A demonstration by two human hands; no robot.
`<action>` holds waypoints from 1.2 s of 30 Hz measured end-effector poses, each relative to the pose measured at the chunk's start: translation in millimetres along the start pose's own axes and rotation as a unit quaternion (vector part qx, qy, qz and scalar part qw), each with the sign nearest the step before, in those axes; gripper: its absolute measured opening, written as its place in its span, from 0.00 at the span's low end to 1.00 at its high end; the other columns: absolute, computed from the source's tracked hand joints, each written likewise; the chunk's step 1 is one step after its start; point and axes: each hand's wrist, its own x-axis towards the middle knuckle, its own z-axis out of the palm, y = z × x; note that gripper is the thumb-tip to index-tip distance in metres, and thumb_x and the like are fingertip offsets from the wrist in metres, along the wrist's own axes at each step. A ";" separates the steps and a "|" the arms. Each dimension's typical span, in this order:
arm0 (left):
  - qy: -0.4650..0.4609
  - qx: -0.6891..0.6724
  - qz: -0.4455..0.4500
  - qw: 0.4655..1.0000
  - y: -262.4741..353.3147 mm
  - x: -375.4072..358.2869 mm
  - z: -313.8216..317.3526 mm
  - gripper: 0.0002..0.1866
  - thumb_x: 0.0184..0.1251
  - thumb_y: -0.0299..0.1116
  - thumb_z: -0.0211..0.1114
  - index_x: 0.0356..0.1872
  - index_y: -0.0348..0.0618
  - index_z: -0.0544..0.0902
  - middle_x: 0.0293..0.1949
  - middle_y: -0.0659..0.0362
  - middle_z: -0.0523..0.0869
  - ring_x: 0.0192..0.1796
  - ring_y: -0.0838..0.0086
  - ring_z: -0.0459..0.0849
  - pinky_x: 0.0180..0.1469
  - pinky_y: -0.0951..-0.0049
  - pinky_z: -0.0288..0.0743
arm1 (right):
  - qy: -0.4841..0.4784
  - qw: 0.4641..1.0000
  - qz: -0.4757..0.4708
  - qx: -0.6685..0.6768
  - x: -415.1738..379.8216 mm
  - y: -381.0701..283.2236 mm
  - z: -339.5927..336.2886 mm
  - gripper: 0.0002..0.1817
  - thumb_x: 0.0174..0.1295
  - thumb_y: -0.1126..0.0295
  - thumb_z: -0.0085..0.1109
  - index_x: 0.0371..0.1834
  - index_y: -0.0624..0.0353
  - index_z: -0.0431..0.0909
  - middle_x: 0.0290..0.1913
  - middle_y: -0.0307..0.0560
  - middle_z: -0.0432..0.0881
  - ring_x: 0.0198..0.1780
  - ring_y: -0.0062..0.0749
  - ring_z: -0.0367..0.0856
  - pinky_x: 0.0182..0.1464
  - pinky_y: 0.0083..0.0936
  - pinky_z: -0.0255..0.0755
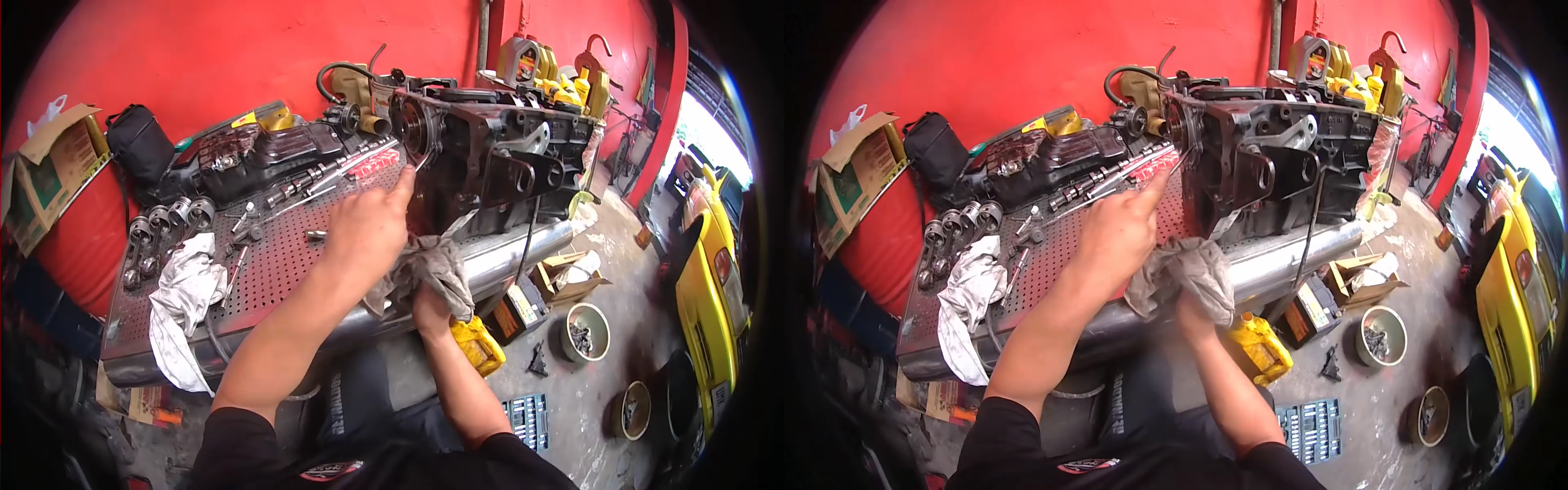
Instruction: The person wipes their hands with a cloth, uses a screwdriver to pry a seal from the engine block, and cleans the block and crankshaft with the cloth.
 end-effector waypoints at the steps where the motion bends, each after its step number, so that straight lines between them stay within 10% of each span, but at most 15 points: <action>1: -0.015 0.002 -0.001 1.000 2.4 7.9 3.6 0.28 0.63 0.27 0.58 0.67 0.41 0.77 0.29 0.46 0.87 0.33 0.50 0.89 0.39 0.54 0.83 | 0.002 0.999 -0.027 -0.021 0.4 6.9 0.8 0.15 0.72 0.72 0.49 0.55 0.63 0.82 0.52 0.51 0.84 0.58 0.44 0.79 0.63 0.40 0.70; 7: -0.052 0.126 -0.037 0.990 23.0 26.7 -5.8 0.22 0.66 0.28 0.57 0.61 0.35 0.80 0.29 0.48 0.89 0.35 0.53 0.91 0.38 0.53 0.84 | -0.002 0.994 -0.087 -0.071 -3.8 25.7 1.1 0.16 0.68 0.70 0.52 0.55 0.58 0.84 0.56 0.54 0.84 0.60 0.52 0.79 0.66 0.45 0.68; 12: -0.113 0.208 -0.044 0.971 60.4 53.9 -37.0 0.10 0.64 0.31 0.61 0.31 0.44 0.90 0.33 0.54 0.91 0.37 0.63 0.92 0.34 0.63 0.85 | 0.026 0.992 -0.121 -0.017 -1.7 25.9 -2.1 0.20 0.62 0.69 0.59 0.58 0.57 0.83 0.59 0.58 0.83 0.66 0.60 0.75 0.71 0.50 0.64; 14: -0.038 0.269 0.012 0.962 68.6 48.6 -27.2 0.16 0.72 0.32 0.57 0.26 0.41 0.88 0.21 0.51 0.87 0.26 0.57 0.89 0.29 0.60 0.84 | 0.013 0.992 -0.122 -0.030 -0.6 27.8 -1.8 0.21 0.61 0.70 0.60 0.59 0.59 0.82 0.59 0.59 0.82 0.64 0.63 0.76 0.70 0.51 0.65; 18: -0.180 0.210 0.013 0.961 59.3 22.6 -40.1 0.12 0.70 0.30 0.57 0.42 0.38 0.88 0.25 0.50 0.89 0.30 0.56 0.91 0.34 0.58 0.85 | 0.014 0.995 -0.102 -0.016 8.2 24.8 -1.1 0.17 0.65 0.70 0.59 0.56 0.61 0.83 0.56 0.56 0.84 0.59 0.56 0.80 0.65 0.47 0.71; 21: -0.027 0.220 -0.119 0.968 50.0 -37.5 -43.2 0.27 0.61 0.29 0.61 0.65 0.54 0.80 0.28 0.54 0.85 0.31 0.56 0.87 0.35 0.54 0.81 | -0.031 0.993 -0.042 0.108 11.0 17.4 -5.3 0.12 0.66 0.74 0.57 0.51 0.60 0.84 0.53 0.52 0.85 0.57 0.48 0.80 0.64 0.43 0.71; 27: -0.013 0.146 -0.118 0.982 68.5 -136.2 -28.9 0.32 0.57 0.25 0.62 0.68 0.54 0.78 0.28 0.55 0.79 0.32 0.59 0.85 0.34 0.57 0.80 | -0.088 0.944 0.084 0.305 -2.9 30.3 -3.0 0.12 0.74 0.74 0.51 0.51 0.64 0.83 0.54 0.49 0.85 0.59 0.36 0.80 0.65 0.34 0.70; 32: -0.040 0.004 -0.034 0.999 70.7 -157.3 -23.9 0.31 0.55 0.25 0.65 0.65 0.54 0.82 0.26 0.57 0.77 0.28 0.63 0.82 0.31 0.62 0.79 | -0.089 0.987 -0.124 0.047 -5.9 29.3 -39.8 0.17 0.69 0.74 0.49 0.57 0.60 0.82 0.56 0.52 0.84 0.60 0.46 0.79 0.67 0.37 0.69; 36: 0.016 0.001 -0.070 0.997 45.8 -153.0 -21.0 0.33 0.54 0.24 0.66 0.66 0.53 0.81 0.24 0.58 0.75 0.25 0.64 0.81 0.31 0.64 0.78 | -0.034 0.997 0.014 -0.074 8.3 11.2 -109.5 0.14 0.68 0.76 0.51 0.53 0.65 0.82 0.51 0.53 0.84 0.57 0.45 0.80 0.63 0.39 0.72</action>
